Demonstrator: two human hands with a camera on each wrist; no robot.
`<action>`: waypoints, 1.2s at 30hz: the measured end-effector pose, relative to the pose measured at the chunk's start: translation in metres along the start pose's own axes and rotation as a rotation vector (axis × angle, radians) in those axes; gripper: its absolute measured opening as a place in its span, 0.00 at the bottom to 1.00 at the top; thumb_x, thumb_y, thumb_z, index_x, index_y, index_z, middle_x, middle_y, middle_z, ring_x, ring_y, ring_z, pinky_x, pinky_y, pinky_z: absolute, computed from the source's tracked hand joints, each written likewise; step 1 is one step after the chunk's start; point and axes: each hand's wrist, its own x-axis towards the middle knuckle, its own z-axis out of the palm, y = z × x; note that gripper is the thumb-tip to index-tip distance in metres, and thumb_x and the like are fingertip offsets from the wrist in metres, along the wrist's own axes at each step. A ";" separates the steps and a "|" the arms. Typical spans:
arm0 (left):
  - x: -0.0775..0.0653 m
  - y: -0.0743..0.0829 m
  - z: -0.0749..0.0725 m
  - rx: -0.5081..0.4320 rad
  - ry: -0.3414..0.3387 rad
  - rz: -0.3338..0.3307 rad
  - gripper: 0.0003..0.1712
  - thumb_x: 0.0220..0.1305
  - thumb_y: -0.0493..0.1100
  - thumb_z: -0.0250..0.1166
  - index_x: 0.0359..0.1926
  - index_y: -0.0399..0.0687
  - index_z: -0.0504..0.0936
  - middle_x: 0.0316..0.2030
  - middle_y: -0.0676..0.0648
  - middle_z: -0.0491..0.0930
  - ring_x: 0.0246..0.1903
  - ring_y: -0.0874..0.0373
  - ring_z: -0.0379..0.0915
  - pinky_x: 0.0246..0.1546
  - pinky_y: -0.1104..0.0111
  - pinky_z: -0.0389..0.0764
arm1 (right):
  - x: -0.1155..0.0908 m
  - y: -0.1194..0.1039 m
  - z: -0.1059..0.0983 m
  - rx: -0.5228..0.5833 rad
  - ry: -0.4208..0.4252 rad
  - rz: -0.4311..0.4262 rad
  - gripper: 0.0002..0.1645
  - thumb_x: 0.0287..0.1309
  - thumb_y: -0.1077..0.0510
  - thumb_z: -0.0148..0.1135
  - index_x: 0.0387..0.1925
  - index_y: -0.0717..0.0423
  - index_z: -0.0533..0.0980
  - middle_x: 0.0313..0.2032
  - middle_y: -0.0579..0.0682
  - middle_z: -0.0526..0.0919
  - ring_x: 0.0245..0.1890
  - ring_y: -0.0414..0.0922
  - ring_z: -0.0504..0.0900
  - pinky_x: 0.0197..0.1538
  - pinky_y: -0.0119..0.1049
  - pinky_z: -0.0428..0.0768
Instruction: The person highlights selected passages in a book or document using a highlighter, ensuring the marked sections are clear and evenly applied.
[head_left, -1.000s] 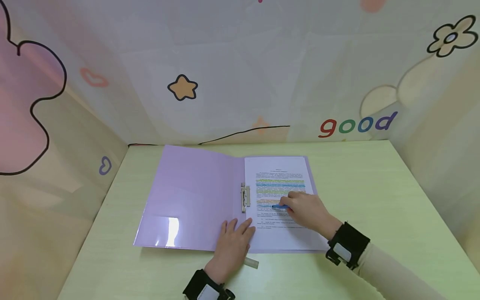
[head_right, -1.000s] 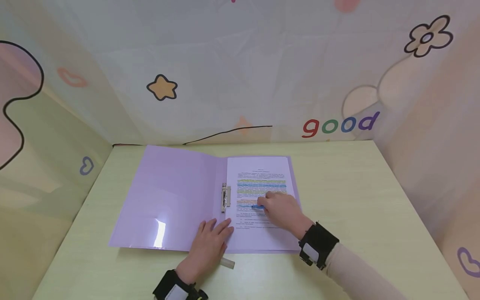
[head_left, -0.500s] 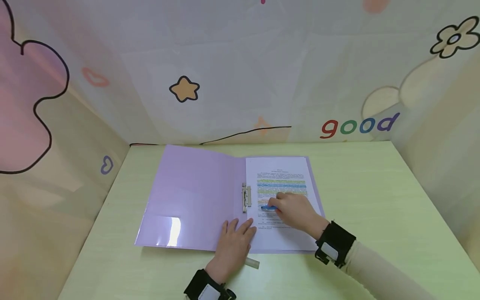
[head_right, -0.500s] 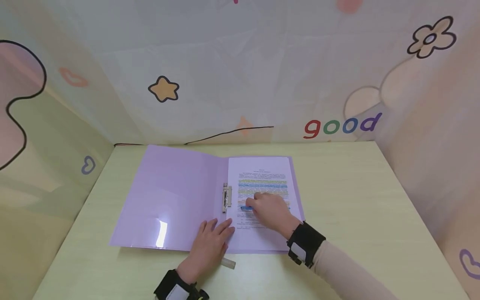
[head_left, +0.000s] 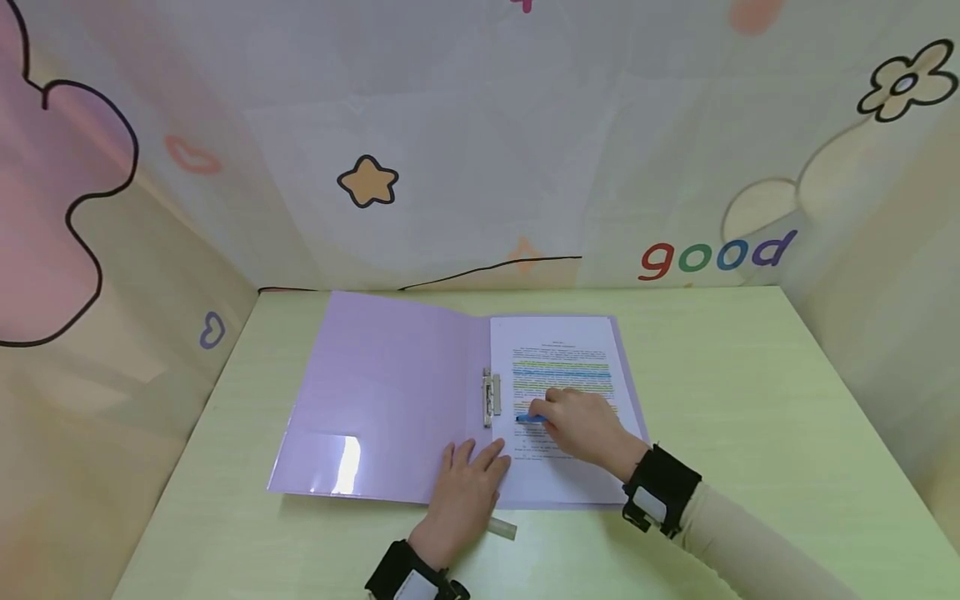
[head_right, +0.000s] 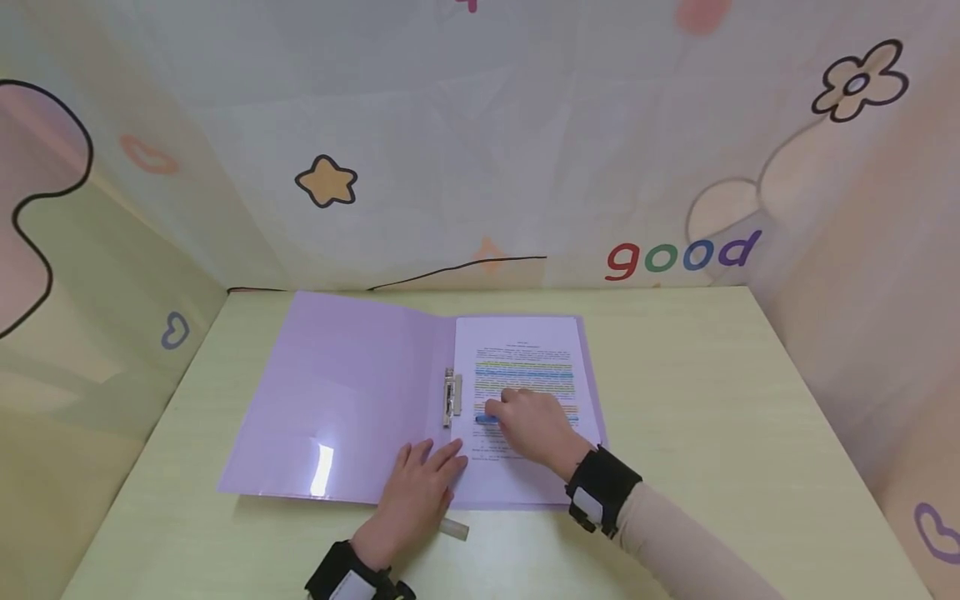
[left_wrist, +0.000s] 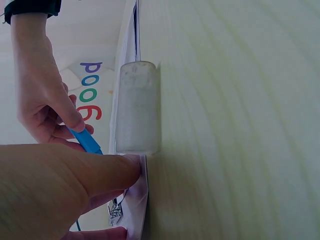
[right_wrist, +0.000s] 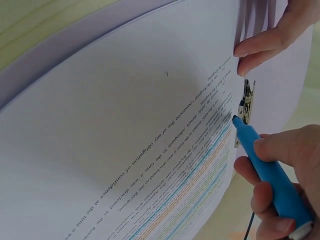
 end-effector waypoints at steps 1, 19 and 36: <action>0.000 0.000 0.000 0.000 -0.002 -0.001 0.25 0.55 0.48 0.63 0.55 0.55 0.73 0.60 0.51 0.67 0.56 0.42 0.61 0.54 0.45 0.63 | 0.000 0.000 0.000 0.003 0.000 0.002 0.10 0.49 0.56 0.64 0.36 0.47 0.79 0.26 0.47 0.78 0.20 0.41 0.70 0.15 0.26 0.62; 0.000 0.000 -0.001 -0.014 -0.011 -0.007 0.25 0.55 0.48 0.62 0.56 0.54 0.73 0.60 0.51 0.67 0.56 0.42 0.60 0.55 0.45 0.63 | 0.004 -0.004 0.002 0.011 -0.024 0.015 0.09 0.49 0.57 0.64 0.36 0.46 0.79 0.25 0.46 0.77 0.20 0.40 0.70 0.17 0.27 0.64; -0.001 -0.001 0.003 0.014 0.006 0.002 0.24 0.55 0.48 0.62 0.55 0.55 0.73 0.60 0.52 0.67 0.56 0.43 0.61 0.54 0.46 0.63 | 0.009 -0.006 0.002 0.014 -0.037 0.040 0.08 0.48 0.60 0.63 0.33 0.47 0.81 0.26 0.46 0.79 0.19 0.39 0.69 0.16 0.27 0.64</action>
